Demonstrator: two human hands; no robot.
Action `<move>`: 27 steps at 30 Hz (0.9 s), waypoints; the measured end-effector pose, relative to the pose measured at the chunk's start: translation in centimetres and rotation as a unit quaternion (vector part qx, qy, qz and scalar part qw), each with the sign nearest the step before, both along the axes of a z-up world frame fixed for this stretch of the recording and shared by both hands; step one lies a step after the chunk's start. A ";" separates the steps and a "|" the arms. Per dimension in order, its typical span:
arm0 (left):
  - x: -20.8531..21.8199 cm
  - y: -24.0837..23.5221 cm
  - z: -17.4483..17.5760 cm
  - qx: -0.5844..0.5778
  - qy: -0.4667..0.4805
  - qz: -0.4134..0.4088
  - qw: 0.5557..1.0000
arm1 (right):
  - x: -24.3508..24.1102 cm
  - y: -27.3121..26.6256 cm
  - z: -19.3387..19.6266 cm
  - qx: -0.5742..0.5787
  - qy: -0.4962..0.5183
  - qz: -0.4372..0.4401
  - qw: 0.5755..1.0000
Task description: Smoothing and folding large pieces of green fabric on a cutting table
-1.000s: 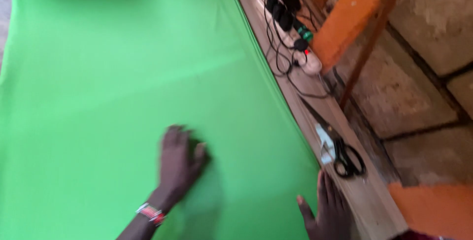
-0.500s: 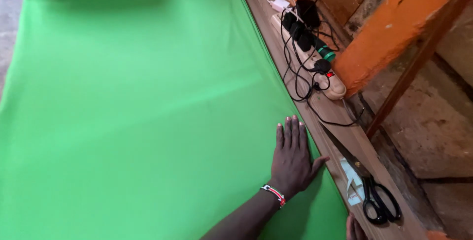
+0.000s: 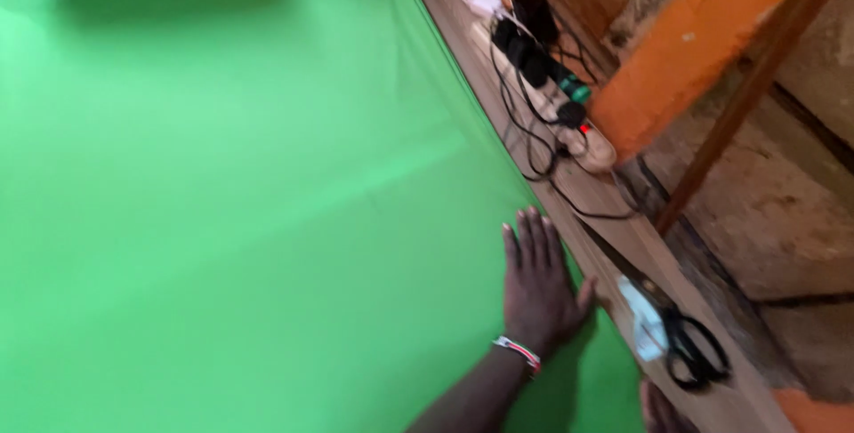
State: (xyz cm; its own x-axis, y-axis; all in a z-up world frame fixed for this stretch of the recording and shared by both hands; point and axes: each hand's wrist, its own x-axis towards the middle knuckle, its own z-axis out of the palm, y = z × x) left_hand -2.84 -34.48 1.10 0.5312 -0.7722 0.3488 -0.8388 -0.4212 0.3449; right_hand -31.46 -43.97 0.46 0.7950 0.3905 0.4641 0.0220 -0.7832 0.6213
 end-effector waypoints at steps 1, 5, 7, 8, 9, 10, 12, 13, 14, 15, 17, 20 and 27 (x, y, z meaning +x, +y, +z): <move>-0.3 0.1 -1.0 -0.007 -0.039 0.021 0.999 | 1.8 -0.3 0.3 -0.009 -0.002 0.016 1.000; 0.0 0.0 -1.3 -0.005 -0.030 0.023 0.999 | 2.6 -0.5 -3.5 -0.033 0.009 0.067 0.997; 0.1 0.2 -1.1 -0.021 -0.032 0.027 0.999 | 1.1 -2.7 -5.7 0.301 0.208 -0.155 0.918; -0.1 0.1 -1.1 -0.022 -0.030 0.032 0.999 | 6.1 -2.9 -1.4 0.299 0.211 -0.152 0.918; 0.0 0.1 -1.3 -0.036 -0.016 0.023 0.999 | 10.4 -1.8 3.1 0.284 0.281 -0.254 0.881; 0.1 0.0 -1.5 -0.050 -0.002 0.015 0.999 | 14.0 0.3 7.9 0.263 0.343 -0.354 0.829; 0.3 -0.4 -1.4 0.038 -0.059 0.033 0.997 | 21.5 0.9 10.1 0.359 0.292 -0.264 0.847; 0.3 -0.3 -1.6 0.131 -0.113 0.041 0.984 | 25.0 1.6 10.9 0.452 0.235 -0.176 0.842; 0.5 -0.7 -1.3 0.134 -0.117 0.044 0.983 | 28.0 1.0 9.2 0.455 0.233 -0.171 0.842; 0.7 -0.7 -1.1 0.131 -0.116 0.044 0.983 | 30.9 0.8 7.4 0.455 0.195 -0.117 0.861; 0.8 -0.4 -0.8 0.134 -0.116 0.046 0.983 | 36.6 0.0 3.8 0.458 0.157 -0.060 0.873; 0.4 0.3 -0.7 0.120 -0.105 0.041 0.986 | 43.0 -2.3 -0.6 0.354 0.116 -0.028 0.928; 1.6 0.4 -0.3 0.126 -0.038 0.001 0.991 | 47.2 -2.8 2.0 0.453 0.201 -0.221 0.840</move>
State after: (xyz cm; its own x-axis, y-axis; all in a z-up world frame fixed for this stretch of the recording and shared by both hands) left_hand -1.29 -34.07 0.78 0.5124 -0.8386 0.1850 -0.8574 -0.4878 0.1640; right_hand 15.72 -46.79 2.50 0.9331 -0.3527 0.0702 -0.3300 -0.9173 -0.2227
